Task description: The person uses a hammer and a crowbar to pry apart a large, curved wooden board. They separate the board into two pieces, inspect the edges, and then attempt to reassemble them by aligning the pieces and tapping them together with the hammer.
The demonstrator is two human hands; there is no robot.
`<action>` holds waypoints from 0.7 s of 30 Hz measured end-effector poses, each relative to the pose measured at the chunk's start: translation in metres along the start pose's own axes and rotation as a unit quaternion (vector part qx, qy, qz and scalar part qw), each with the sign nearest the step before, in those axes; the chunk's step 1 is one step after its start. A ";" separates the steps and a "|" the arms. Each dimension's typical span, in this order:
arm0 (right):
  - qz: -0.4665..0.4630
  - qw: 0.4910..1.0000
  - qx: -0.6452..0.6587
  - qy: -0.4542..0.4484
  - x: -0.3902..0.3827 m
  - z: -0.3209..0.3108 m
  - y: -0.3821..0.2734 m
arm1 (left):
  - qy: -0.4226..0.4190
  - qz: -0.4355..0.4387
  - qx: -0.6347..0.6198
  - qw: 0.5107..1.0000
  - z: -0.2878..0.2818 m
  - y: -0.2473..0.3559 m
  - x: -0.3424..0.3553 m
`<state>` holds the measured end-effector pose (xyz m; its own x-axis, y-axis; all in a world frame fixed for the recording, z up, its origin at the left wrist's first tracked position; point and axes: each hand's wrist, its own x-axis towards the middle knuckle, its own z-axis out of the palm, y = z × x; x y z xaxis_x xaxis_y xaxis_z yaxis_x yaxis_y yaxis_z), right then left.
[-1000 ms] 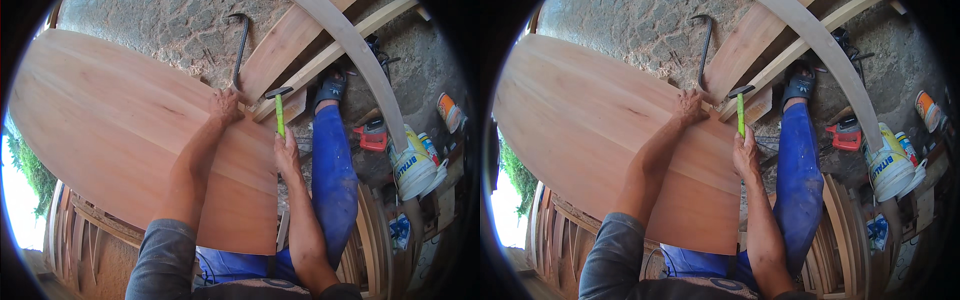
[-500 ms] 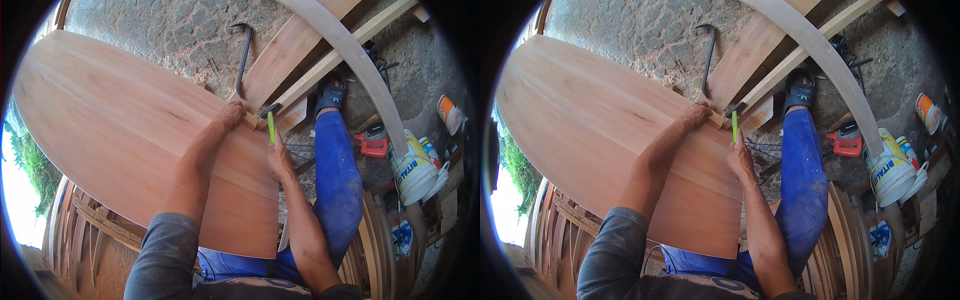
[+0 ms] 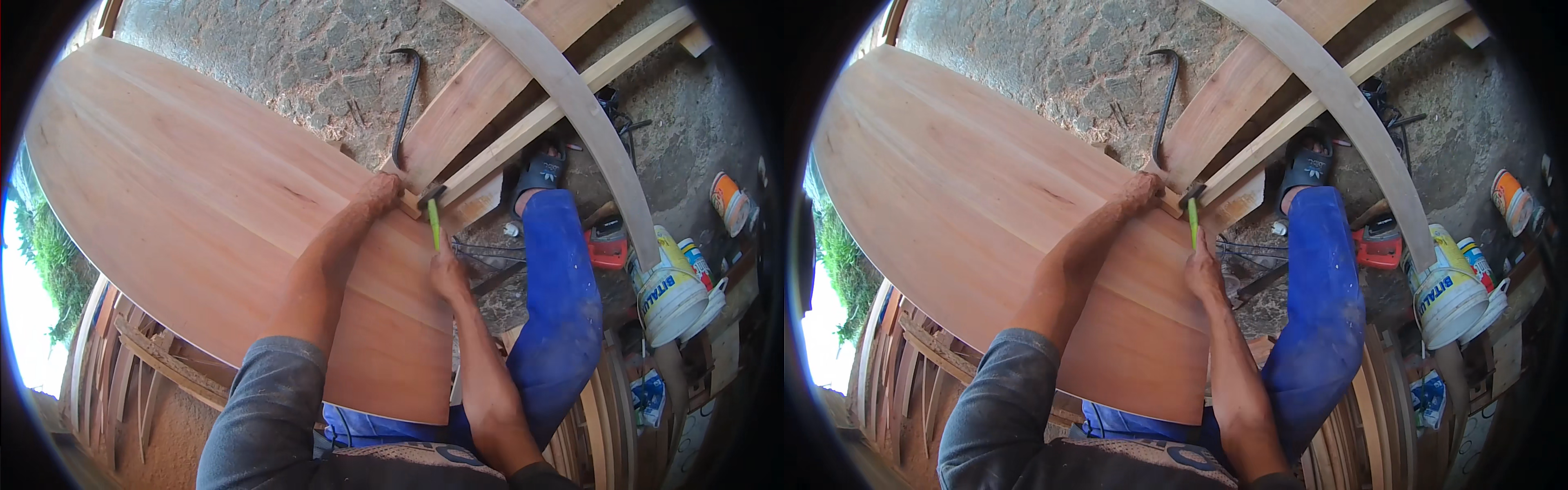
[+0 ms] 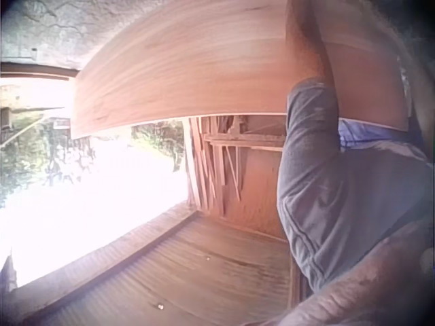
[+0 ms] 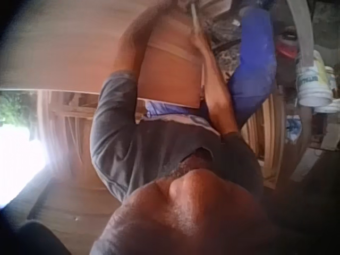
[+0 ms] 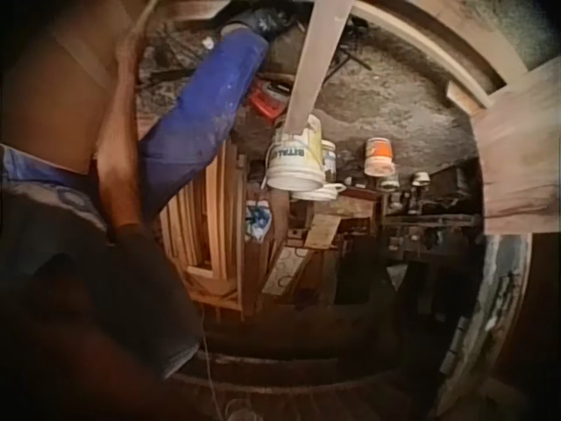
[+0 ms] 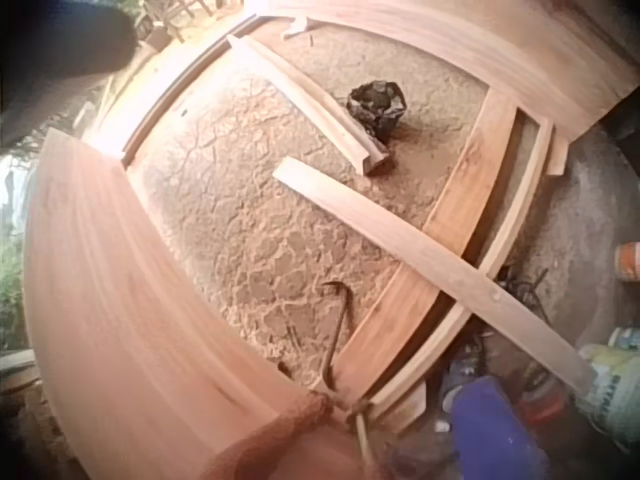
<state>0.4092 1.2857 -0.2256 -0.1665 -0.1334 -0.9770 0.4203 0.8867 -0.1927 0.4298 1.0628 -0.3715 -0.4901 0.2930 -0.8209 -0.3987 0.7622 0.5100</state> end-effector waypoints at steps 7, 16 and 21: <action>-0.147 0.978 0.040 0.143 0.019 -0.067 -0.035 | 0.020 -0.014 0.032 0.999 -0.003 -0.027 0.019; -0.061 0.994 -0.068 0.066 0.018 -0.025 -0.009 | 0.045 -0.016 0.015 0.999 0.003 -0.016 0.014; -0.077 0.989 0.009 0.125 0.026 -0.006 0.023 | 0.027 -0.041 0.002 0.999 -0.013 -0.007 0.000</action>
<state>0.4092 1.3048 -0.2546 -0.4434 -0.1506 -0.8836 0.3880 0.8564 -0.3407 0.4225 1.0500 -0.3716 -0.4978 0.1979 -0.8444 -0.4354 0.7850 0.4407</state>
